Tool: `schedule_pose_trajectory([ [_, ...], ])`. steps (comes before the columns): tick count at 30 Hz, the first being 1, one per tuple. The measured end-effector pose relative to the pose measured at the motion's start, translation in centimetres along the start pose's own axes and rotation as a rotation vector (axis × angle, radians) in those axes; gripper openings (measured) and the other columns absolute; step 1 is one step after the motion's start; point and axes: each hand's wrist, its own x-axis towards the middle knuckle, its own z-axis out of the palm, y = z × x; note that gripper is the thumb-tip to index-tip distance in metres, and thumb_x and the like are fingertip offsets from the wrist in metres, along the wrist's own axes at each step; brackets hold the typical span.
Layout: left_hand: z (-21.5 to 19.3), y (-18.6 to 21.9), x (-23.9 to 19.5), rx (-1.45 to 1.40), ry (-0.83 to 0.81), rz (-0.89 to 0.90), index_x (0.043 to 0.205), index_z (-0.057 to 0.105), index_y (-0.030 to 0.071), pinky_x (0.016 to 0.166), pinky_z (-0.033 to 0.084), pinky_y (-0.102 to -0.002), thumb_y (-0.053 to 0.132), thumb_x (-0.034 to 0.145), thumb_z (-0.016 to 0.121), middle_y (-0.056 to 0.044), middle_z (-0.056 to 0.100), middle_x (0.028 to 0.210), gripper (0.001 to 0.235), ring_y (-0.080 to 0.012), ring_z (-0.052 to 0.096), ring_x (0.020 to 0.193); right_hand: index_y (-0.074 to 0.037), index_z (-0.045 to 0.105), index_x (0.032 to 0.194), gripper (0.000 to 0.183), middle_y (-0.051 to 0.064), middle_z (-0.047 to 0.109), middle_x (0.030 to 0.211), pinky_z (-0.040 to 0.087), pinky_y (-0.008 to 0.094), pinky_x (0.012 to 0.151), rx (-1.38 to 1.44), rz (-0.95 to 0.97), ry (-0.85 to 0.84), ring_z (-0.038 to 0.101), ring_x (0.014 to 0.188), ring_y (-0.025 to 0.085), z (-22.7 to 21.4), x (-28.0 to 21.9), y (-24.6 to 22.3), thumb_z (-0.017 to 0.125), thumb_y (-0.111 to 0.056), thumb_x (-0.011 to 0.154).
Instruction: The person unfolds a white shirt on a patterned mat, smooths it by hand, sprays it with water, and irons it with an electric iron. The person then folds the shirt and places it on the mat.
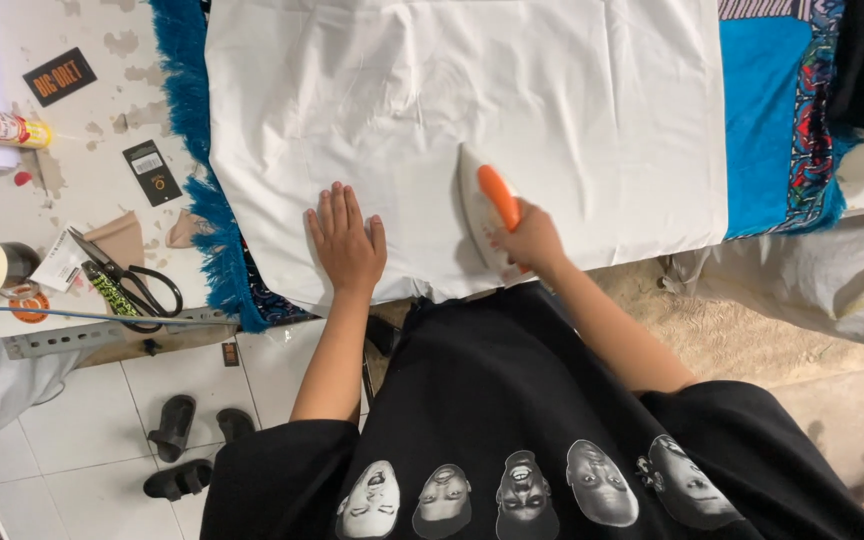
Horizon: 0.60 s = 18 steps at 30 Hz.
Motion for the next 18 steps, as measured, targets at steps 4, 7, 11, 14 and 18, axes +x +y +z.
schedule_pose_trajectory([
  [4,0.1,1.5,-0.2,-0.049,0.012,0.043,0.16,0.036,0.005,0.126,0.005,-0.052,0.032,0.108,0.037,-0.013,0.026,0.17,0.059,-0.0279,0.02,0.158,-0.014,0.056,0.147,0.071,0.028,0.073,0.109,0.06,0.056,0.091,-0.371,-0.082,-0.227,0.072,0.104,0.047,6.4,-2.1,0.1,0.07,-0.034,0.08],
  [7,0.9,2.3,-1.2,-0.048,-0.029,0.082,0.162,0.033,0.005,0.126,0.003,-0.052,0.034,0.109,0.036,-0.013,0.022,0.172,0.061,-0.0279,0.017,0.159,-0.011,0.065,0.128,0.052,0.023,0.075,0.095,0.063,0.05,0.082,-0.437,-0.163,-0.153,0.076,0.089,0.042,5.7,-3.9,-0.2,0.068,-0.027,0.078],
  [11,1.5,2.1,-1.6,-0.045,-0.068,0.072,0.163,0.03,0.006,0.127,0.001,-0.051,0.037,0.108,0.04,-0.012,0.02,0.172,0.064,-0.0265,0.015,0.16,-0.004,0.058,0.138,0.057,0.034,0.071,0.102,0.057,0.06,0.089,-0.358,0.001,-0.051,0.071,0.099,0.053,0.7,-1.9,4.3,0.065,-0.029,0.088],
  [14,1.7,1.9,-1.5,-0.02,-0.045,0.076,0.164,0.03,0.007,0.127,0.002,-0.051,0.037,0.107,0.044,-0.012,0.02,0.172,0.066,-0.027,0.015,0.159,-0.004,0.066,0.119,0.04,0.025,0.07,0.074,0.059,0.052,0.066,-0.098,0.069,0.19,0.072,0.061,0.042,-4.1,0.4,9.6,0.062,-0.026,0.087],
  [18,1.3,2.1,-1.6,-0.021,-0.019,0.128,0.164,0.03,0.007,0.126,0.002,-0.053,0.037,0.108,0.041,-0.014,0.019,0.172,0.064,-0.0299,0.015,0.159,-0.001,0.064,0.121,0.038,0.014,0.065,0.065,0.057,0.039,0.049,0.114,0.138,0.358,0.067,0.047,0.028,-10.3,0.5,12.8,0.068,-0.023,0.089],
])
